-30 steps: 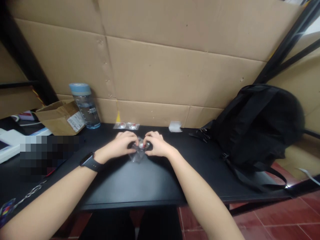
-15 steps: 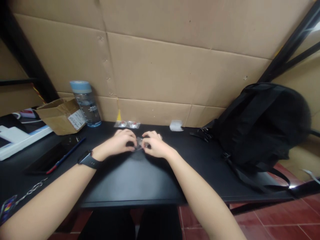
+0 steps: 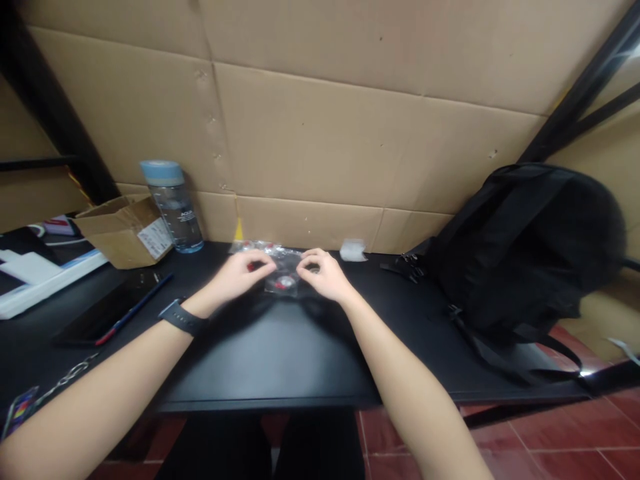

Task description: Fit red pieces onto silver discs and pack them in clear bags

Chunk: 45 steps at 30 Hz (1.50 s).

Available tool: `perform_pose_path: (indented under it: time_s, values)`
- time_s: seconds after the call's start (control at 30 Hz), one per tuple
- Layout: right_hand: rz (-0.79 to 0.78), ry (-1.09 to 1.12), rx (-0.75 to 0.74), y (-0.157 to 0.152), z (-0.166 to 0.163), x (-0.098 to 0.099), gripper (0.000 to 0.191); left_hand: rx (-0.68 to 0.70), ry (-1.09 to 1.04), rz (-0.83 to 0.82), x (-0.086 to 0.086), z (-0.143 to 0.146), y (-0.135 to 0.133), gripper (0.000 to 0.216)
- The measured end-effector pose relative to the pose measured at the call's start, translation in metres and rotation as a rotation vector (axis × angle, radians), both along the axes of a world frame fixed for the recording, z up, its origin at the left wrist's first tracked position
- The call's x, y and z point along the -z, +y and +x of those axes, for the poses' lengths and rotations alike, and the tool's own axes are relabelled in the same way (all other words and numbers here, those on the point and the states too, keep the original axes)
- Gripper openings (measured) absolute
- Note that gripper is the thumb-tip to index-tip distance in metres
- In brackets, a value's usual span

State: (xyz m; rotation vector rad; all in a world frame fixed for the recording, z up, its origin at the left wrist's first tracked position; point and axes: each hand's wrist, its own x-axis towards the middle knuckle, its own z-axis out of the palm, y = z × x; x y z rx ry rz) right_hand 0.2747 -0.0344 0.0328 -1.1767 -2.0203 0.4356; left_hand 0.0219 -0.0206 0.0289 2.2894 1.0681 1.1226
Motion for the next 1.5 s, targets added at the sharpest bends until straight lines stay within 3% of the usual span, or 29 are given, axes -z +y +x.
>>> perform_pose_path:
  time_s: [0.13, 0.23, 0.5, 0.67, 0.77, 0.83, 1.0, 1.1, 1.2, 1.4, 1.5]
  values:
    - [0.12, -0.04, 0.059, 0.002, -0.003, 0.004, 0.008, -0.155, 0.104, 0.153, -0.002, -0.002, -0.002, 0.02]
    - [0.177, -0.099, 0.037, -0.001, -0.001, 0.0, 0.008, -0.169, 0.212, 0.221, -0.006, -0.006, -0.004, 0.019]
    - [-0.125, -0.311, -0.039, -0.009, 0.003, -0.005, 0.016, -0.043, 0.382, -0.016, -0.002, -0.009, 0.0, 0.016]
    - [-0.067, -0.424, 0.133, -0.006, -0.006, 0.009, 0.024, -0.137, 0.409, -0.099, 0.005, 0.002, -0.004, 0.027]
    - [0.031, -0.45, 0.242, -0.006, -0.011, 0.014, 0.02, -0.237, 0.467, -0.024, 0.012, 0.009, -0.005, 0.029]
    - [0.084, -0.463, 0.205, -0.007, -0.013, 0.014, 0.029, -0.259, 0.474, 0.035, 0.016, 0.011, -0.005, 0.022]
    - [0.069, -0.517, -0.045, -0.011, -0.013, 0.009, 0.018, -0.088, 0.424, 0.099, 0.02, 0.01, -0.005, 0.003]
    - [0.033, -0.528, -0.023, -0.012, -0.013, 0.012, 0.034, -0.003, 0.416, 0.105, 0.022, 0.009, -0.005, 0.026]
    - [0.016, -0.566, 0.027, -0.01, -0.013, 0.016, 0.033, 0.018, 0.439, 0.097, 0.024, 0.008, -0.005, 0.048]
    - [-0.009, -0.533, 0.056, -0.005, -0.013, 0.02, 0.02, -0.033, 0.438, 0.071, 0.023, 0.009, -0.004, 0.042]
    - [-0.037, -0.483, 0.093, -0.002, -0.013, 0.021, 0.034, -0.092, 0.407, 0.043, 0.019, 0.009, -0.004, 0.031]
